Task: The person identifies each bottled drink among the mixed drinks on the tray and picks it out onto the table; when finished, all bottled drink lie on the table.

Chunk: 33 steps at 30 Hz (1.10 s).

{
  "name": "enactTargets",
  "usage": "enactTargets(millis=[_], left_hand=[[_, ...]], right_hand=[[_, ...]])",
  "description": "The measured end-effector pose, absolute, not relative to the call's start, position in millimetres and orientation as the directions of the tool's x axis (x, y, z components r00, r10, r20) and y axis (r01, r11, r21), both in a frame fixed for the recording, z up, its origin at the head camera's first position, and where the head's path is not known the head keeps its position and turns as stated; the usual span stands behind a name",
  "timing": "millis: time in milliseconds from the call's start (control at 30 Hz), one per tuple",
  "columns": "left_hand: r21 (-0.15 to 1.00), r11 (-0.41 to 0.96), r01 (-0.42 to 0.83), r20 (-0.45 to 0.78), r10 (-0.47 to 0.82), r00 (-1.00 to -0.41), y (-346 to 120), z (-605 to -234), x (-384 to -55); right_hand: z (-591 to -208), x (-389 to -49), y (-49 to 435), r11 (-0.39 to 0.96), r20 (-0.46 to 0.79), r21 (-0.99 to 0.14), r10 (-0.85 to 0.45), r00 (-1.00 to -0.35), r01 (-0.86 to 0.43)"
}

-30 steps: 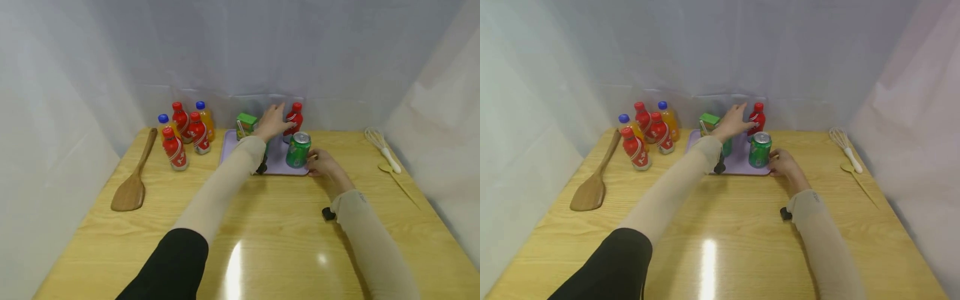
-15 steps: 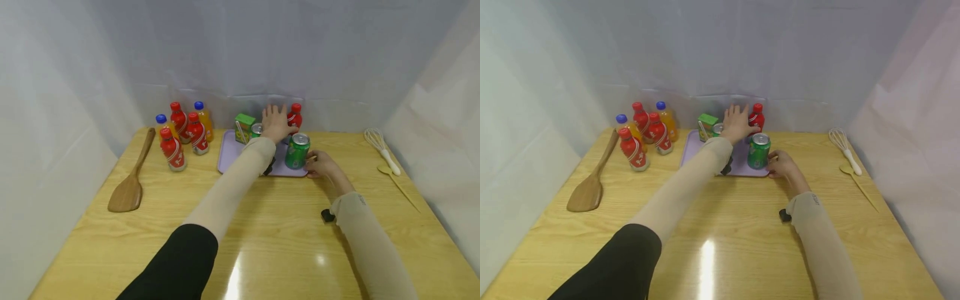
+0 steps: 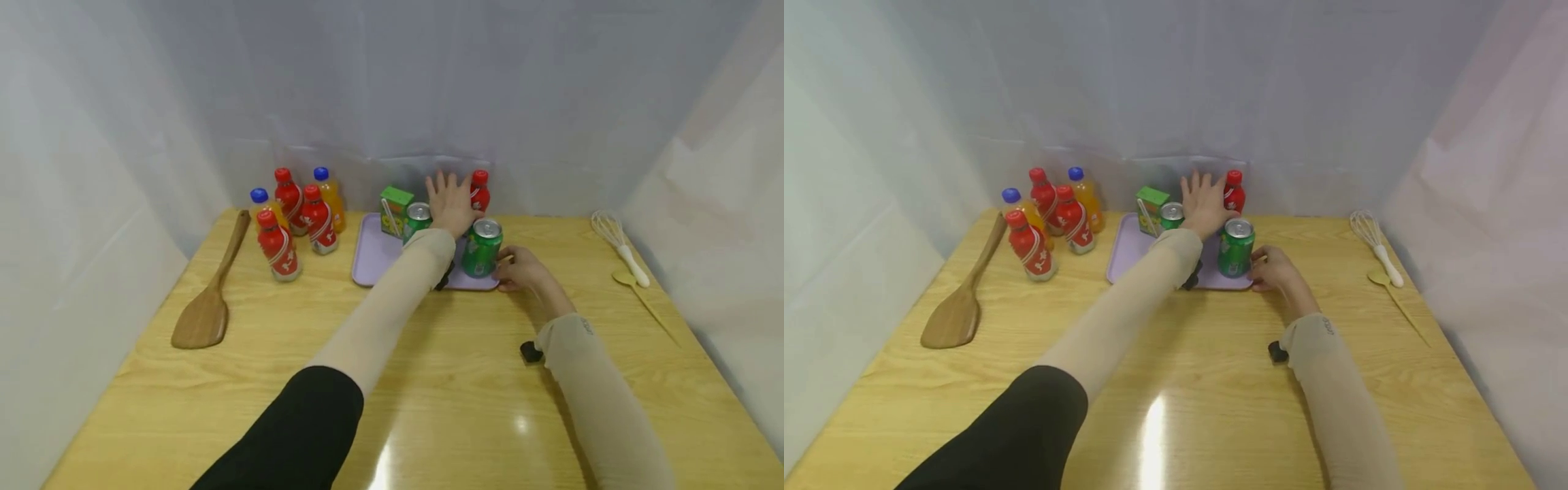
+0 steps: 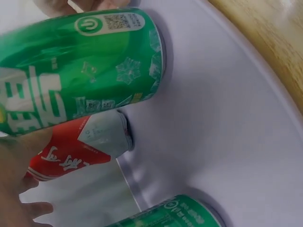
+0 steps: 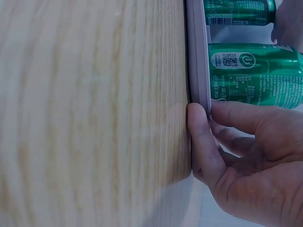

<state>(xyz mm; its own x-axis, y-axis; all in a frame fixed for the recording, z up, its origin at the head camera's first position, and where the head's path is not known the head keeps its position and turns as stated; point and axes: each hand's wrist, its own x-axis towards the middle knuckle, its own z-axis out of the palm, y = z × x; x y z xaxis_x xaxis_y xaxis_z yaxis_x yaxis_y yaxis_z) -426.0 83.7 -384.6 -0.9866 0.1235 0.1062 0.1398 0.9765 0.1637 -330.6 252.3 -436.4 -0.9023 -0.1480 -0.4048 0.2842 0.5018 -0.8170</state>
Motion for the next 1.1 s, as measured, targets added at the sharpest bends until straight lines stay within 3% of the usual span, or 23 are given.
enactTargets(millis=[467,633,900,1100], left_hand=[[0.162,0.971,0.177,0.177,0.147,-0.973,76.8,-387.4,-426.8],[0.270,0.942,0.200,0.225,0.140,-0.964,63.8,-375.7,-429.8],[0.560,0.798,0.222,0.203,0.128,-0.971,43.0,-355.8,-430.7],[0.674,0.704,0.225,0.194,0.124,-0.973,39.0,-343.2,-428.4]], right_hand=[[-443.5,-333.8,249.5,0.508,-0.401,-0.819,-0.171,-0.900,0.268],[-442.4,-335.6,249.4,0.508,-0.394,-0.822,-0.177,-0.902,0.259],[-437.8,-340.3,251.1,0.511,-0.387,-0.823,-0.187,-0.903,0.247],[-438.3,-344.5,257.7,0.526,-0.376,-0.819,-0.191,-0.907,0.228]])
